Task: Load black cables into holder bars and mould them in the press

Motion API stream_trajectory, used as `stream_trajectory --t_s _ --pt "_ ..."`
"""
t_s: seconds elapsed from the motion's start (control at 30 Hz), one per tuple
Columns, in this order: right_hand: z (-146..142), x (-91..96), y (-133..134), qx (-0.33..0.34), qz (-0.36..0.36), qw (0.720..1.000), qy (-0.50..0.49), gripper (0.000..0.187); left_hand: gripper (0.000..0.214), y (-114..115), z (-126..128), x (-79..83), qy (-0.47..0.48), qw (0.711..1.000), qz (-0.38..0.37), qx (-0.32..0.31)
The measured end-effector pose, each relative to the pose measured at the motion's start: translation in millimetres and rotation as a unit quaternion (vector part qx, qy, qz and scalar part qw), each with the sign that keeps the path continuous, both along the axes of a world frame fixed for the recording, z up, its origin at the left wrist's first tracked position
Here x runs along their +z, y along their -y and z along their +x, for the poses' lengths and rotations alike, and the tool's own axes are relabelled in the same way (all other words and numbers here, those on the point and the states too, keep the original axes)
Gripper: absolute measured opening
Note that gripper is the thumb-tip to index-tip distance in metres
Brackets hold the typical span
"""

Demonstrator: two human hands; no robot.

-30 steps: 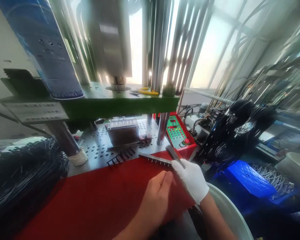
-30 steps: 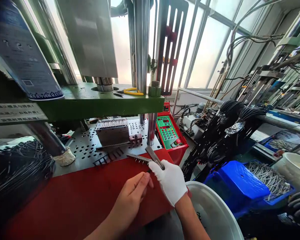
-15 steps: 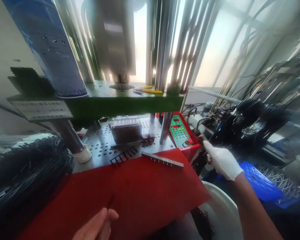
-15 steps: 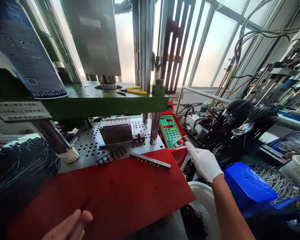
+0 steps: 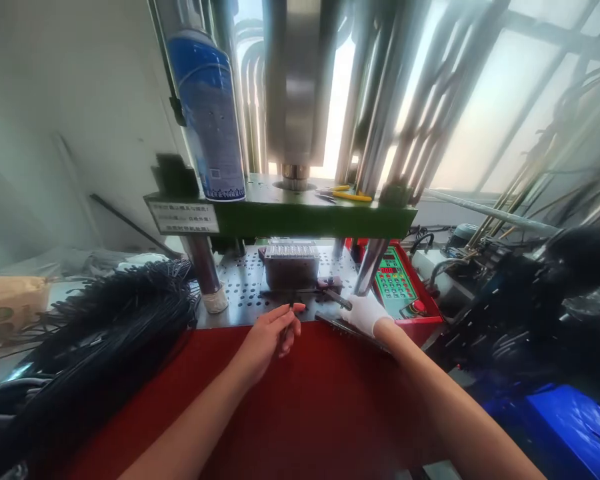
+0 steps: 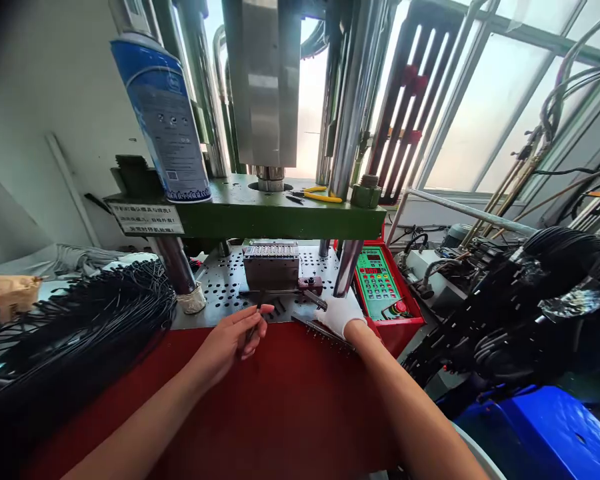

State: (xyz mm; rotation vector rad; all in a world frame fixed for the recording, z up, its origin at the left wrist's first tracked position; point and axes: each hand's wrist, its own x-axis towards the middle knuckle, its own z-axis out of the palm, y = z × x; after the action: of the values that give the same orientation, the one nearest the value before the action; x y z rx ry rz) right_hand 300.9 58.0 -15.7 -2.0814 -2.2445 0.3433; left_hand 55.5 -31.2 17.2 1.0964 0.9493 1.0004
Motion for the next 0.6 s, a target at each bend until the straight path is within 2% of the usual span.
stream_trajectory --t_s 0.1,0.27,0.47,0.6 --pt "-11.0 -8.7 -4.7 0.019 0.005 1.000 0.015 0.042 0.038 -13.5 -6.1 -11.3 -0.004 1.000 0.014 0.010" --pt "-20.3 -12.7 -5.3 0.031 0.029 0.999 0.015 0.040 0.040 -26.3 -14.8 -25.7 -0.016 0.998 0.051 0.029" --pt "-20.1 -13.9 -5.9 0.029 0.053 0.998 -0.022 0.039 0.038 -22.9 -16.3 -34.2 -0.015 0.997 0.071 0.008" --pt "-23.9 -4.9 3.0 0.018 0.078 0.993 -0.082 0.038 0.037 -17.9 -16.2 -37.0 -0.011 0.998 0.064 -0.008"
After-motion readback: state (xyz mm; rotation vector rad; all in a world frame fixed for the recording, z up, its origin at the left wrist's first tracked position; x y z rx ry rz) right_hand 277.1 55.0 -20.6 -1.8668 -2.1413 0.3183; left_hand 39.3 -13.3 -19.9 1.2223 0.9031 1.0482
